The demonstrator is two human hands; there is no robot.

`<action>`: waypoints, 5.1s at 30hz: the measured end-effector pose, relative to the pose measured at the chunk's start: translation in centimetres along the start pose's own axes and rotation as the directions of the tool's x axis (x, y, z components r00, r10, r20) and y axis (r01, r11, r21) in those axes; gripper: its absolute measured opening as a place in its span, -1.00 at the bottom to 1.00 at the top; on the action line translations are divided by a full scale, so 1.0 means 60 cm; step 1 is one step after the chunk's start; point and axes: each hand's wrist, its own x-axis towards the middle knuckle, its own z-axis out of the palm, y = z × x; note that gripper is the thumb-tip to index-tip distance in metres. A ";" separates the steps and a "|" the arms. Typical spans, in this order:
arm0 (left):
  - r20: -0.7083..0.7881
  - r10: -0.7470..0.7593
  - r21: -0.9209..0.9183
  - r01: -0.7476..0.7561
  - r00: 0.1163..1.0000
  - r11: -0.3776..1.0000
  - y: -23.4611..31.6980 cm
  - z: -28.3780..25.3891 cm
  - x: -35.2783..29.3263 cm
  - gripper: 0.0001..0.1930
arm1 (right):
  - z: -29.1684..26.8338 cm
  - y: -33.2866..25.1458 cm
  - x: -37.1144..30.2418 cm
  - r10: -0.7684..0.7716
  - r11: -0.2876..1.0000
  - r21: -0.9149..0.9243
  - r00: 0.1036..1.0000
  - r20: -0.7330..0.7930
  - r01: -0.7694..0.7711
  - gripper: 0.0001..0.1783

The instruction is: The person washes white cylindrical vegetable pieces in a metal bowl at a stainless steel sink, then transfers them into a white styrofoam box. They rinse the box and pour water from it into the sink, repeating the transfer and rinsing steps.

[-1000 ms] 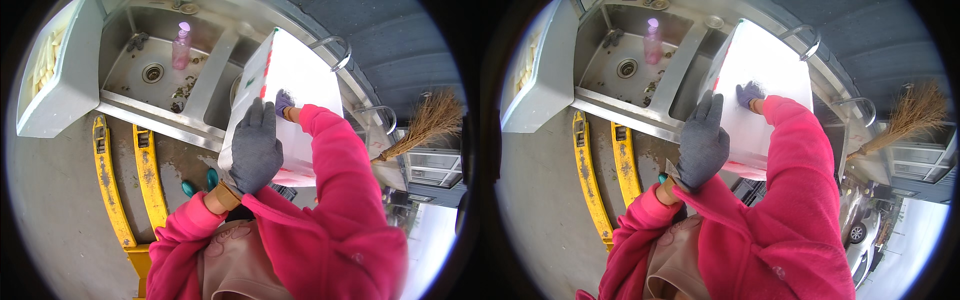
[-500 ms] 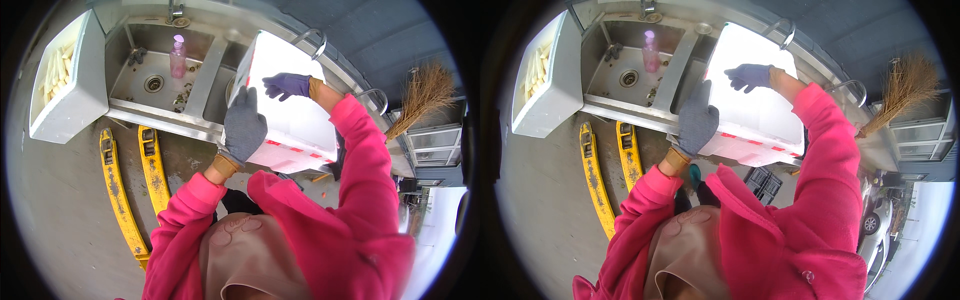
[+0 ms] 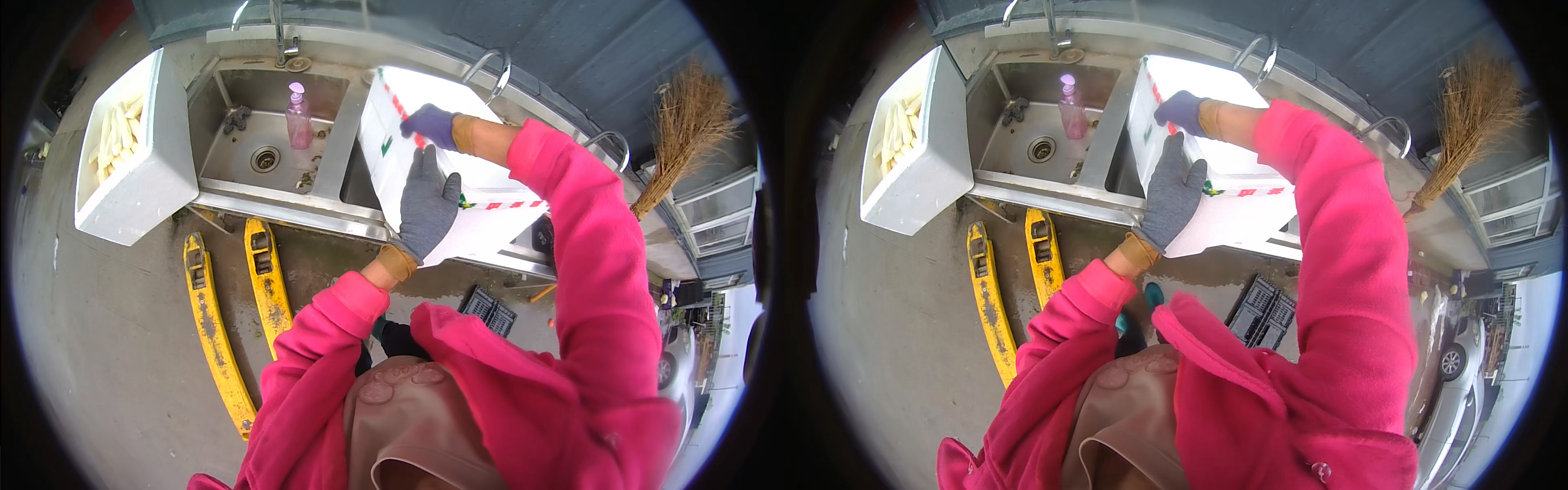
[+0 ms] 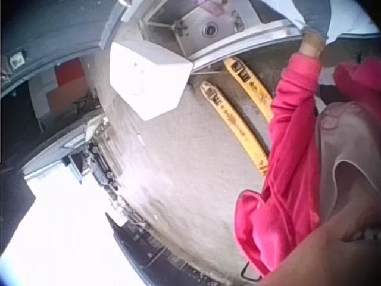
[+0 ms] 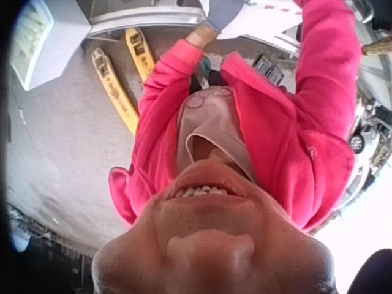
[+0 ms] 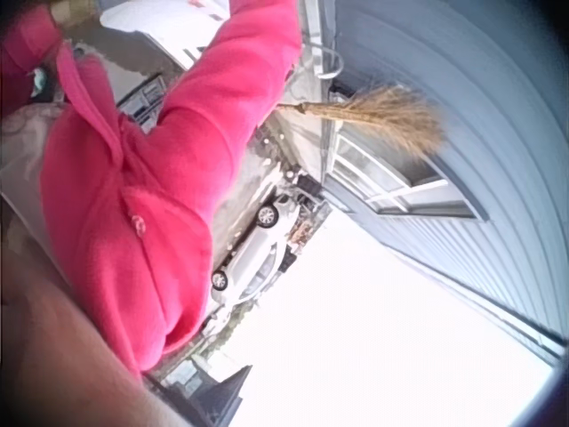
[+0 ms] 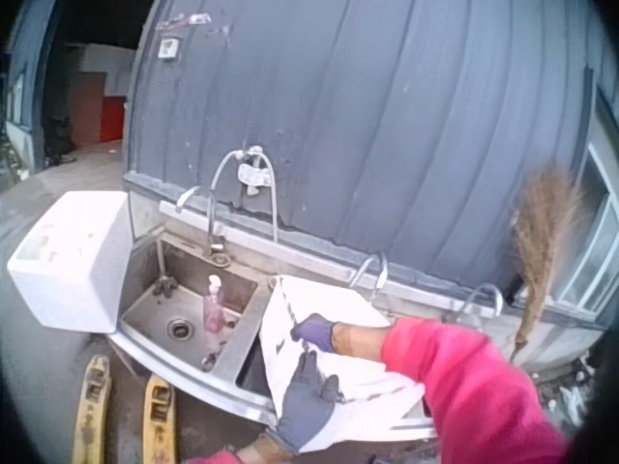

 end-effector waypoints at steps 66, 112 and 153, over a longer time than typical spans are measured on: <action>0.385 0.514 0.294 -0.630 0.766 0.719 -0.050 -0.145 0.128 -0.74 | -0.091 0.439 0.058 0.201 0.067 -0.648 0.626 0.753 0.758 -0.39; 0.413 0.453 0.303 -0.589 0.790 0.749 -0.041 -0.135 0.113 -0.76 | 0.006 0.306 0.287 0.410 0.912 -0.240 0.714 0.568 -0.333 -0.67; 0.411 0.475 0.390 -0.621 0.778 0.679 -0.047 -0.146 0.114 -0.71 | -0.054 0.319 0.227 0.307 0.402 -0.897 0.896 0.321 0.183 -0.48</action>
